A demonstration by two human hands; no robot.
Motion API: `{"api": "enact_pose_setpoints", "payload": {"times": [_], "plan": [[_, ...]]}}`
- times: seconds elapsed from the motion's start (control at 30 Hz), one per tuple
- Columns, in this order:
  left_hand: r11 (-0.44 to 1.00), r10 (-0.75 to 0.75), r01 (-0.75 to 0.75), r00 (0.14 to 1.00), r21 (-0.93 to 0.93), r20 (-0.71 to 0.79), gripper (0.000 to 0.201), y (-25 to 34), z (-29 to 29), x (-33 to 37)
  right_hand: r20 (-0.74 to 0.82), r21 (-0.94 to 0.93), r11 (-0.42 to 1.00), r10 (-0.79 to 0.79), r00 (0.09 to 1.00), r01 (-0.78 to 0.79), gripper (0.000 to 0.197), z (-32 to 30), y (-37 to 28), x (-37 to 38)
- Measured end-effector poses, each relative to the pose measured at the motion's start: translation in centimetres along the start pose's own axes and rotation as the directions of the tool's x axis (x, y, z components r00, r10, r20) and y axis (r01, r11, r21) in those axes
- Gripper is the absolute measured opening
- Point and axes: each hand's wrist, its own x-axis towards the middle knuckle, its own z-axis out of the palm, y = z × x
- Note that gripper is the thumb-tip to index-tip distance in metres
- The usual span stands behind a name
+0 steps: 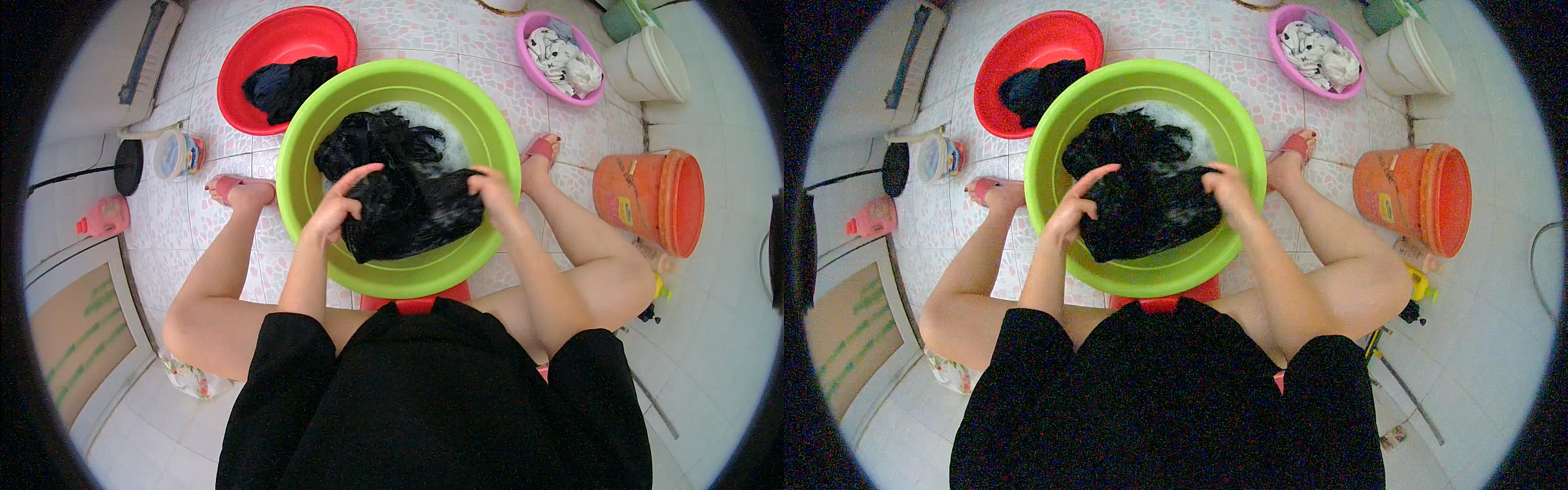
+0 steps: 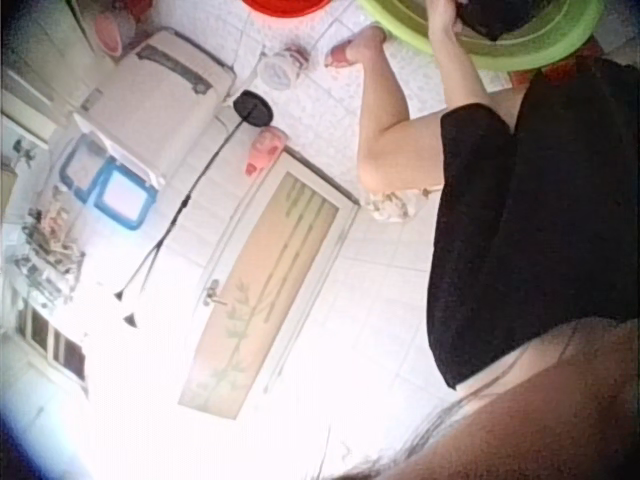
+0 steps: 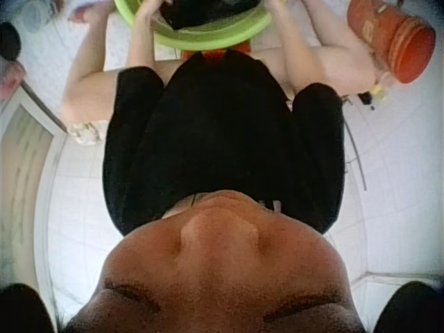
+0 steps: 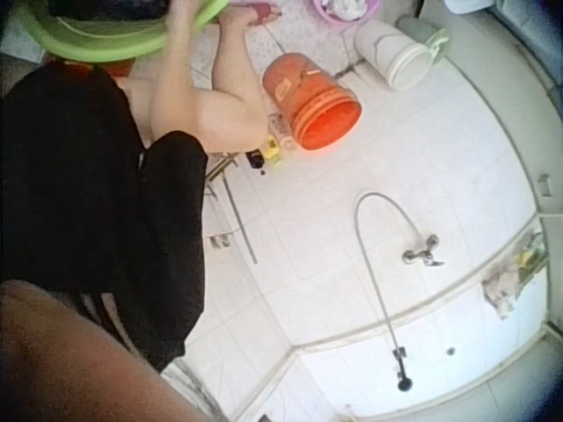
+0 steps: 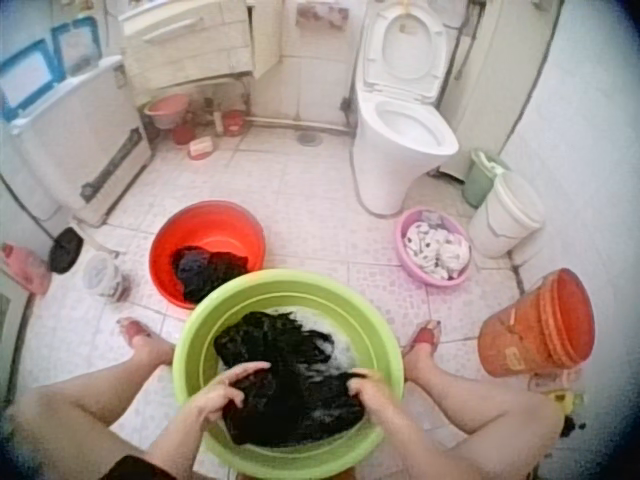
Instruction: The person washes black clothing by hand in a green basin filled with soapy water, rubbing and squeezing the fabric repeatedly while sitting on a stool.
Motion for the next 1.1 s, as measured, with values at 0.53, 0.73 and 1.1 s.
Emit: {"api": "enact_pose_setpoints", "payload": {"times": [0.53,0.73,1.1], "plan": [[0.525,-0.056,0.327,0.935,0.786,-0.352,0.067,-3.9,-6.6,-0.2,0.074,0.400,0.916,-0.039,0.996,0.006,0.020,-5.8,-3.5,1.1],[0.162,0.453,0.033,0.886,0.986,-0.104,0.072,-5.3,-2.8,1.2,0.579,0.074,0.989,-0.150,0.801,0.132,0.045,-2.5,-2.0,0.6],[0.024,-0.213,0.081,0.974,0.996,-0.074,0.072,-7.4,0.6,2.9,0.659,0.085,0.971,0.112,0.744,-0.222,0.013,0.4,1.3,-2.0]]}}
